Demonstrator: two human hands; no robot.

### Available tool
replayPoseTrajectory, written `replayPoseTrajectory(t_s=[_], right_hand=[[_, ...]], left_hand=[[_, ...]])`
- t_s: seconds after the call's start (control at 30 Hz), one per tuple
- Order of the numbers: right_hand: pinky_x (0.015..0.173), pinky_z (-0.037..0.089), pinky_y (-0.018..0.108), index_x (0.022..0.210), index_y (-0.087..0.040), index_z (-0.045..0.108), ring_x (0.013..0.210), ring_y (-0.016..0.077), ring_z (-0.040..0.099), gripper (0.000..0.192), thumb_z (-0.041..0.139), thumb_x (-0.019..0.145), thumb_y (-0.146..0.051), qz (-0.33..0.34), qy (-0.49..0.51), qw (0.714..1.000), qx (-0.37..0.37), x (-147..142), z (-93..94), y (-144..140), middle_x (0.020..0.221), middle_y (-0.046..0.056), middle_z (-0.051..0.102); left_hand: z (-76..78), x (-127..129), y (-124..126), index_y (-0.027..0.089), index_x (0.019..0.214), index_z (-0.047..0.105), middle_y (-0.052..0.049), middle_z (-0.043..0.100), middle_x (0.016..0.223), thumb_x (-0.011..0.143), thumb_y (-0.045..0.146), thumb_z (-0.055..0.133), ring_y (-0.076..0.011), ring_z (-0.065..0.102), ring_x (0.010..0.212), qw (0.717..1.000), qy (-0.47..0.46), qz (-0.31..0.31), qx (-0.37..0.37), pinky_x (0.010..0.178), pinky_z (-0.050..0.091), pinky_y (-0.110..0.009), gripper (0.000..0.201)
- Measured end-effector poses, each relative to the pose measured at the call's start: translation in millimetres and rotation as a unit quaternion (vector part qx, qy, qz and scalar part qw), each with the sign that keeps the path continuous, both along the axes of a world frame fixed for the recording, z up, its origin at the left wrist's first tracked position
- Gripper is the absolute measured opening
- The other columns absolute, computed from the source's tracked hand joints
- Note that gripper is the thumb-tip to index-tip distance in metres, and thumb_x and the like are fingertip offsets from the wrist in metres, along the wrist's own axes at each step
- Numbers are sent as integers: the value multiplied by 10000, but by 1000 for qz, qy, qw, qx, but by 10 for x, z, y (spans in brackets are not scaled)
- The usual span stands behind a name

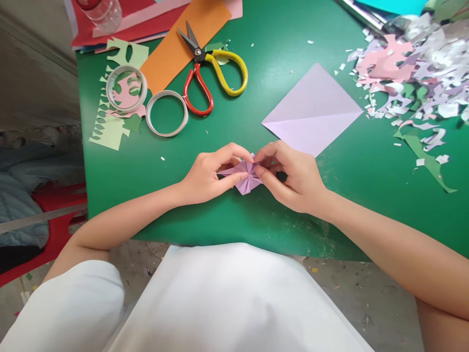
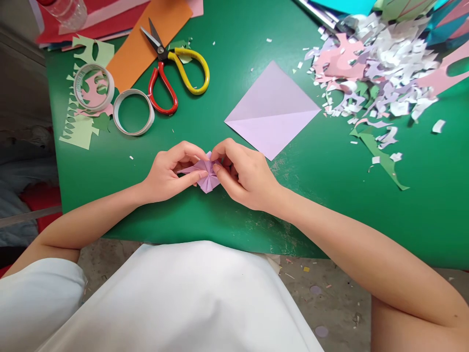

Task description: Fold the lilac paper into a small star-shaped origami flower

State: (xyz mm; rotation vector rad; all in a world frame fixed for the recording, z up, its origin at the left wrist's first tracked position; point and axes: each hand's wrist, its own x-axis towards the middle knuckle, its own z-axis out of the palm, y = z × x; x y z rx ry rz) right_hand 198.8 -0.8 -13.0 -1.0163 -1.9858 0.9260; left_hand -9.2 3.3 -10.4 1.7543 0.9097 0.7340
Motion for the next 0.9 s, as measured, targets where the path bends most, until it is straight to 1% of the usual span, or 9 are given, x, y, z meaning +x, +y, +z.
replayPoseTrajectory(t_s=[0.27,0.43,0.53,0.63,0.77,0.83,0.9], right_hand=[[502,448,244,876,-220,569,525,100,559,150,532,843,-79,-4,-10,1000,19,-7,17,-10,724,-21,631],[484,439,230,836,-208,580,528,90,536,122,530,853,-98,-17,-16,1000,15,-11,26,-11,709,-17,630],[487,453,224,843,-206,596,565,97,561,96,539,869,-133,-17,-6,1000,-12,-14,38,-8,728,-5,640],[480,461,216,851,-210,608,614,106,592,79,552,873,-158,-10,29,997,-65,-16,55,-2,762,3,646],[465,465,214,862,-210,616,647,114,600,40,579,872,-197,2,78,988,-132,-11,71,13,800,9,642],[470,468,219,860,-208,614,648,114,595,36,582,876,-207,9,91,986,-141,-7,69,21,803,12,637],[483,474,225,859,-210,608,658,116,595,38,579,882,-208,14,92,987,-132,-6,59,25,816,16,638]], left_hand=[[3,20,-6,178,950,565,2,638,860,881,208,659,-85,623,706,1000,-6,-4,8,623,538,-191,120],[10,29,3,174,898,556,8,617,828,873,249,682,-75,607,673,1000,-7,3,7,610,539,-185,148],[3,29,1,175,855,540,16,597,793,859,271,698,-68,578,629,1000,-9,16,-5,583,527,-188,185],[-9,27,-5,180,837,528,24,585,771,832,278,731,-74,573,628,999,-21,25,-16,581,521,-198,225],[-21,31,-10,187,838,509,36,577,755,810,239,741,-74,573,622,999,-39,31,-23,594,522,-211,239],[-19,37,-12,192,853,493,38,577,757,810,221,723,-73,574,619,998,-44,32,-29,591,520,-209,236],[-14,41,-15,197,877,479,38,579,770,816,192,687,-68,575,622,998,-44,31,-31,580,505,-195,217]])
